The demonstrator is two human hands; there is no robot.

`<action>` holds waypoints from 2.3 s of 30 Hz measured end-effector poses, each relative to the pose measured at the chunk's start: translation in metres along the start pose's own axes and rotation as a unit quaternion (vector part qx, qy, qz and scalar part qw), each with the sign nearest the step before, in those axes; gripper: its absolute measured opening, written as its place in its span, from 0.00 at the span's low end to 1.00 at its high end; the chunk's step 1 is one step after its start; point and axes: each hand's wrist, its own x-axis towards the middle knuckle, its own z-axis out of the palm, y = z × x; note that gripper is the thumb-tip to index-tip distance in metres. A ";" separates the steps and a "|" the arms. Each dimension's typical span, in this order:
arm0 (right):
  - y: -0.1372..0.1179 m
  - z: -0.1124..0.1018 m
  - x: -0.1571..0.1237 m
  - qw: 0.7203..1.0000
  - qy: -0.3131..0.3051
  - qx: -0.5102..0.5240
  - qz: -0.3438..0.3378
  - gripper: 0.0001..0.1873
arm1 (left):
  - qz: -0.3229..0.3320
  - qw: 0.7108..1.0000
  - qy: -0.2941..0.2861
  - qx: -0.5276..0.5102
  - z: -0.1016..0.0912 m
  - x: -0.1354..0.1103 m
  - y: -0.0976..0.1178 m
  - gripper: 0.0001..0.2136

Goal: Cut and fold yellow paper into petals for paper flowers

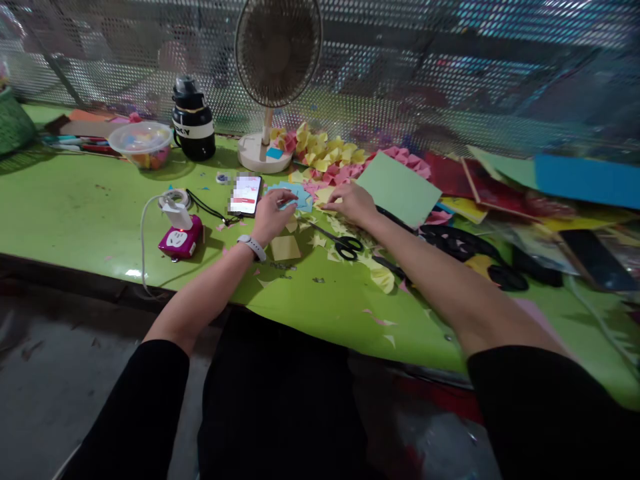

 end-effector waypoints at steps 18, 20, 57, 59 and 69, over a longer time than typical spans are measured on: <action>-0.003 -0.003 0.000 0.992 -0.081 0.001 0.097 0.23 | -0.005 1.000 -0.025 0.005 -0.001 -0.004 0.009 0.05; -0.005 -0.009 0.000 0.994 -0.065 -0.007 0.093 0.20 | -0.015 1.000 -0.021 -0.007 -0.001 -0.005 0.012 0.04; -0.066 -0.035 -0.127 0.920 0.156 0.360 -0.021 0.13 | -0.212 0.896 -0.279 -0.274 0.017 -0.037 0.045 0.12; -0.067 -0.036 -0.127 0.924 0.158 0.347 -0.024 0.13 | -0.208 0.897 -0.281 -0.269 0.017 -0.037 0.045 0.12; -0.070 -0.037 -0.127 0.928 0.165 0.334 -0.017 0.14 | -0.217 0.893 -0.274 -0.283 0.018 -0.037 0.047 0.11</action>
